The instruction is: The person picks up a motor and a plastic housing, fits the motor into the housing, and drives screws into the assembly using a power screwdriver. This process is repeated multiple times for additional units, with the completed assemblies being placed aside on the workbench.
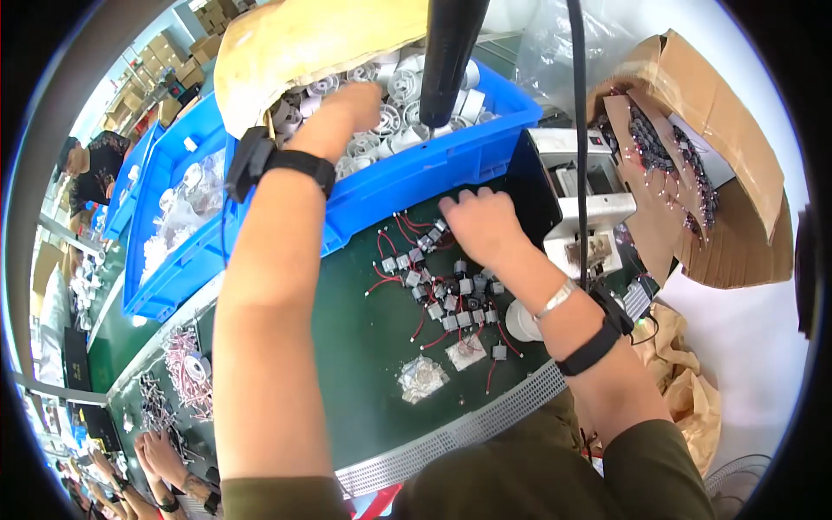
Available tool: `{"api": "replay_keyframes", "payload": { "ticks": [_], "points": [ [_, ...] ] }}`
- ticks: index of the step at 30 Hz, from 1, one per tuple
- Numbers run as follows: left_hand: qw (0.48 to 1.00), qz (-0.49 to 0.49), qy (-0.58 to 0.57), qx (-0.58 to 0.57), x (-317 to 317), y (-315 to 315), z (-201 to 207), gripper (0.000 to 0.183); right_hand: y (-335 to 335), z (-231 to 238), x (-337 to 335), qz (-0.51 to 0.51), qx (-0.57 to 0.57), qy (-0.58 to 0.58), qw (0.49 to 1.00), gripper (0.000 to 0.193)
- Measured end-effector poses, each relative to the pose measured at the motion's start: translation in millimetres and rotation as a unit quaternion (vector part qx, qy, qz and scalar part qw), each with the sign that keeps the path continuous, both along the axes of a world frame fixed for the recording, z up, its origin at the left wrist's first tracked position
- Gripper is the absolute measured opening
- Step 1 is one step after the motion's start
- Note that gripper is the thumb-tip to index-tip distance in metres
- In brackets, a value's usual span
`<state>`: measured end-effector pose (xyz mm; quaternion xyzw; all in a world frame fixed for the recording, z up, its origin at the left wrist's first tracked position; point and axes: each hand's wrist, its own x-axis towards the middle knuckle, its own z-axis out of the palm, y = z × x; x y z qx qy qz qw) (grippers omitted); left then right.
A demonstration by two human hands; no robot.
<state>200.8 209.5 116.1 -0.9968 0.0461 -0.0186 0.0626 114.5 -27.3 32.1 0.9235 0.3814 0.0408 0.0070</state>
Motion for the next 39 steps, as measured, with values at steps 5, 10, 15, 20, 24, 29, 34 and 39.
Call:
{"api": "replay_keyframes", "payload": {
  "ticks": [5, 10, 15, 20, 24, 29, 34, 39],
  "points": [
    [0.998, 0.027, 0.031, -0.039, 23.7, 22.7, -31.7, 0.047, 3.3, 5.9, -6.3, 0.083, 0.296, 0.151, 0.94, 0.019],
    [0.987, 0.065, -0.038, -0.145, -25.0, -1.4, 21.4, 0.053, -13.4, 5.8, -20.4, 0.092, 0.357, 0.162, 0.916, 0.019],
    [0.755, 0.113, -0.131, -0.632, -94.2, -10.9, 10.2, 0.047, -23.0, 14.3, -27.6, 0.006, 0.212, 0.158, 0.964, 0.015],
    [0.754, -0.029, -0.084, -0.651, -182.9, -62.1, -14.5, 0.052, -74.8, 34.4, -79.2, 0.151, 0.344, 0.164, 0.912, 0.023],
    [0.778, -0.099, -0.053, -0.618, -223.7, -165.1, -74.1, 0.047, -137.9, 55.1, -95.9, -0.007, 0.518, 0.266, 0.813, 0.028],
    [0.863, -0.254, -0.27, -0.344, -209.9, -223.3, -106.7, 0.043, -168.8, 57.3, -75.5, -0.052, 0.579, 0.241, 0.777, 0.03],
    [0.864, -0.283, -0.206, -0.363, -218.8, -227.9, -110.8, 0.039, -180.7, 37.2, -71.2, -0.016, 0.643, 0.284, 0.711, 0.027],
    [0.845, -0.263, -0.266, -0.382, -215.8, -234.6, -126.1, 0.036, -179.9, 29.5, -68.0, 0.007, 0.567, 0.353, 0.744, 0.031]
  ]
}}
